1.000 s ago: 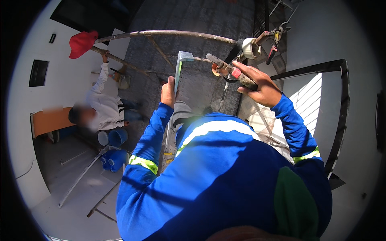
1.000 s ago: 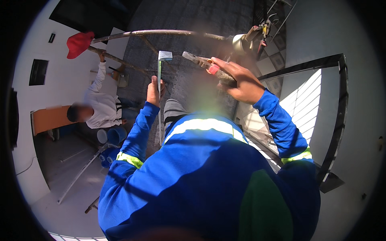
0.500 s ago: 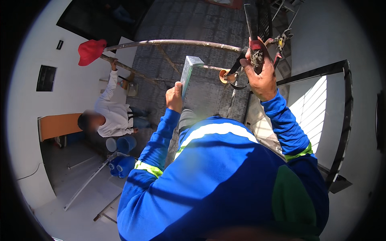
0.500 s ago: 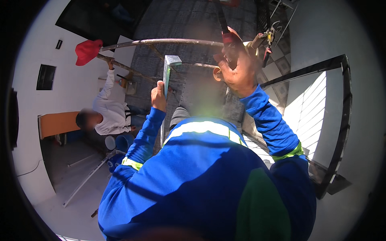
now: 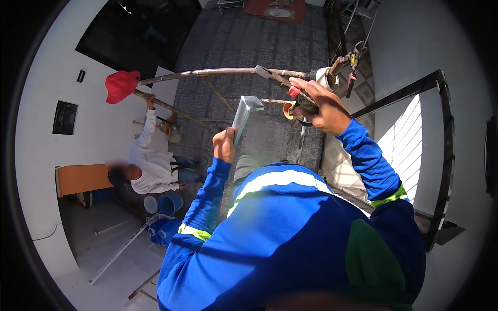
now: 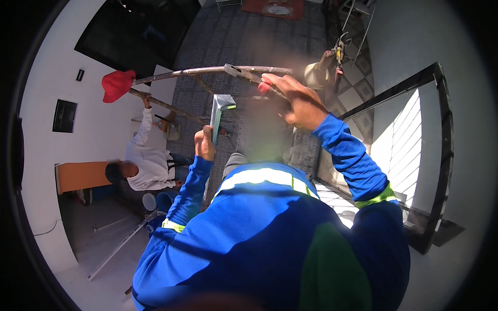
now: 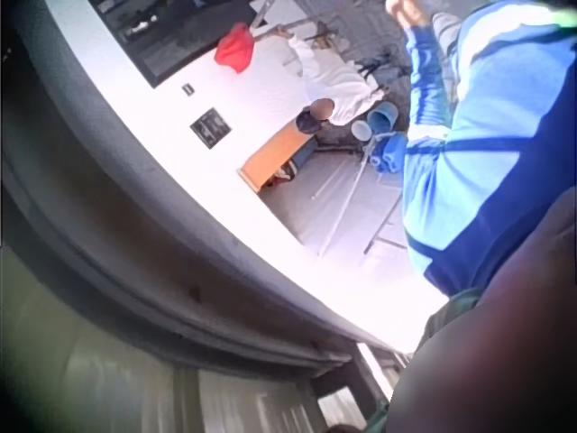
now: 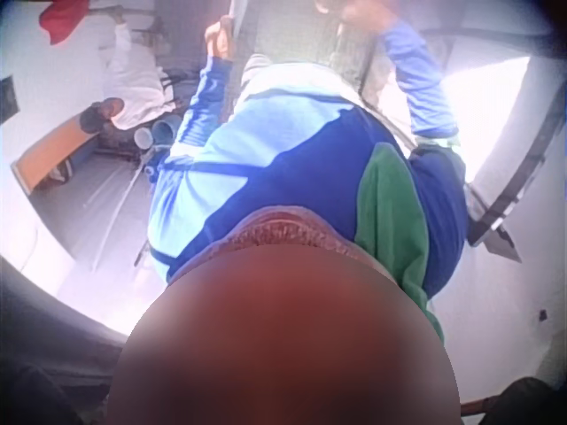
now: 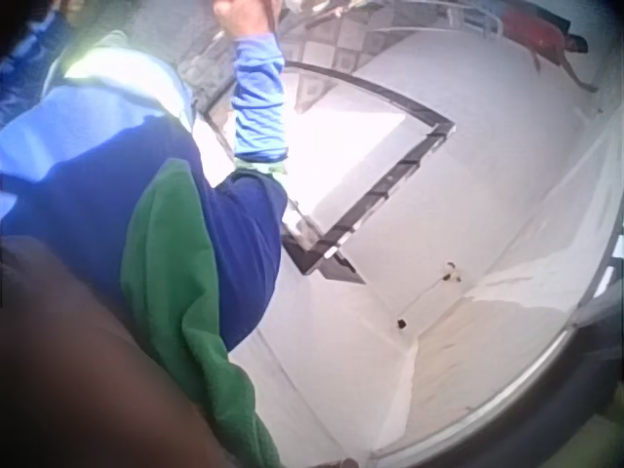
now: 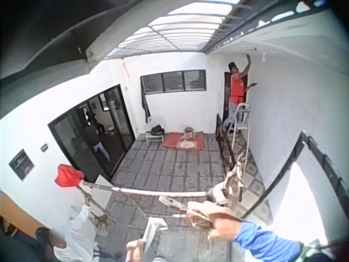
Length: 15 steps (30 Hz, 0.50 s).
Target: The person measures and cuts a metal trim piece using pliers and a utility knife, then fits it into a window frame. They repeat the process with another piece, adjusting and trimming it to fit.
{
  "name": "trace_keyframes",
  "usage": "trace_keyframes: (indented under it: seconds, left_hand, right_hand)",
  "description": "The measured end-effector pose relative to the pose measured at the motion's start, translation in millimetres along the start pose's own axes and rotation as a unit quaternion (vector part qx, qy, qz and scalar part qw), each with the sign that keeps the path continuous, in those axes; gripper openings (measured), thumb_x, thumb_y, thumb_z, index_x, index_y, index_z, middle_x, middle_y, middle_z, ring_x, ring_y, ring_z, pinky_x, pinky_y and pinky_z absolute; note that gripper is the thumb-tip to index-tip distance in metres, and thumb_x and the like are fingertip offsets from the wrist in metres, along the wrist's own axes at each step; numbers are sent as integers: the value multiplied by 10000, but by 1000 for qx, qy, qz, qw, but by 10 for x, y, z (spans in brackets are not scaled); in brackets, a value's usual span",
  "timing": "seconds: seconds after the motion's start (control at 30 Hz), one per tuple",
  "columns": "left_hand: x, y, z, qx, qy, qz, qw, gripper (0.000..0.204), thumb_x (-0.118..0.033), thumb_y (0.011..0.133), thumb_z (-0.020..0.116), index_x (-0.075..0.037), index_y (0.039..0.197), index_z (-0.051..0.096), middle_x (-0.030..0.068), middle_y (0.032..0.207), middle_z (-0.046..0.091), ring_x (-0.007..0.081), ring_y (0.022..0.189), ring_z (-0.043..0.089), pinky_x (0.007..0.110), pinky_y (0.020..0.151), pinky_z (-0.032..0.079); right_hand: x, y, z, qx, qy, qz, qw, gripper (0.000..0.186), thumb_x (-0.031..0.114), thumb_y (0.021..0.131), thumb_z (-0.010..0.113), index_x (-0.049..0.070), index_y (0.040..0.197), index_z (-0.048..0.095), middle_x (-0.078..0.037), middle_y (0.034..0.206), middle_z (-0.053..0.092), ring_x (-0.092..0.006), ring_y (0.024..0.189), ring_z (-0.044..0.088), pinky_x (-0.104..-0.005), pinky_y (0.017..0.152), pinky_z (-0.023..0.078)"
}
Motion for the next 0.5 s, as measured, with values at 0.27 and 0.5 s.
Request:
trace_keyframes:
  seconds: [0.27, 0.5]
  left_hand:
    - [-1906, 902, 26, 189, -275, 72, 940, 737, -830, 896, 290, -150, 616, 332, -49, 520, 276, 79, 425, 257, 235, 405, 220]
    - [-3465, 749, 952, 343, -330, 117, 871, 751, -875, 846, 263, -158, 646, 365, -49, 524, 329, 74, 422, 288, 243, 402, 253]
  right_hand:
    - [-651, -1002, 1124, 1, 560, 348, 752, 559, 183, 830, 775, 45, 1287, 484, -17, 845, 569, -95, 645, 551, -259, 526, 477]
    - [-676, -1792, 1676, 59, 609, 320, 723, 498, 152, 861, 760, 18, 1258, 490, -121, 1091, 649, -193, 994, 648, -332, 881, 516]
Point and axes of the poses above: each hand's wrist, its own y-axis towards the middle knuckle, its own z-axis out of the palm, x = y × z, the point moved 8 cm from there along y, towards the middle knuckle
